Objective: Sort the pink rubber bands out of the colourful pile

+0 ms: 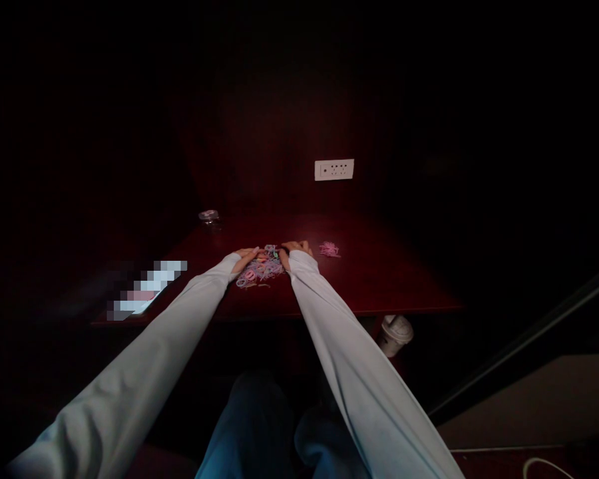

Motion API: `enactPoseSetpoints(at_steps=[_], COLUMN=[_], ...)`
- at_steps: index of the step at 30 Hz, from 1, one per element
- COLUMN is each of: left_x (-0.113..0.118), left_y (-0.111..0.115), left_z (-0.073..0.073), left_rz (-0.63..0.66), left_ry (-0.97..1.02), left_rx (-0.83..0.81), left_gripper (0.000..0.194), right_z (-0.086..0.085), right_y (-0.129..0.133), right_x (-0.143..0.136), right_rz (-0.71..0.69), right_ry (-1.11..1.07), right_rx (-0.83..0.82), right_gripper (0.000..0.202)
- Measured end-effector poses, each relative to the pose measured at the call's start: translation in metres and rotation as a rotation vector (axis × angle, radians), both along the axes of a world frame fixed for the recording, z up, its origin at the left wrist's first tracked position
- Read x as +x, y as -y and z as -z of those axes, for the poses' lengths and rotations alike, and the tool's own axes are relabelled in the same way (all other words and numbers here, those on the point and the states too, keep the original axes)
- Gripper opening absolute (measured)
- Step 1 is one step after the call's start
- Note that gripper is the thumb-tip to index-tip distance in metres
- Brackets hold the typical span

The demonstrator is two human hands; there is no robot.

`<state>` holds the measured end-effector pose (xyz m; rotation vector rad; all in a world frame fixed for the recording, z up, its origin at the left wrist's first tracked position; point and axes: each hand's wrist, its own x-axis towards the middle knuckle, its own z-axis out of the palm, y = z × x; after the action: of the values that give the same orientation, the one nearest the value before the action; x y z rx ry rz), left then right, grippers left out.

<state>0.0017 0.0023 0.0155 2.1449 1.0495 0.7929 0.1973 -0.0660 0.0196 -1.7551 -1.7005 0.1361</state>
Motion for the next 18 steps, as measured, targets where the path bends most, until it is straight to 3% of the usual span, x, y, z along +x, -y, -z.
enactPoseSetpoints(at_steps=[8,18], left_x=[0.0003,-0.0011], left_y=[-0.0022,-0.0033], left_z=[0.0057,0.0070], left_rz=[-0.013,-0.014], left_ry=[0.012,0.033], left_rx=[0.053,0.063], left_gripper=[0.091,0.089], right_z=[0.0069,0.0031], right_y=[0.0004,0.0010], right_x=[-0.0067,-0.0053], right_rz=[-0.114,-0.069], right_ry=[0.182,0.043], right_rx=[-0.054,-0.076], right_gripper=[0.034,0.032])
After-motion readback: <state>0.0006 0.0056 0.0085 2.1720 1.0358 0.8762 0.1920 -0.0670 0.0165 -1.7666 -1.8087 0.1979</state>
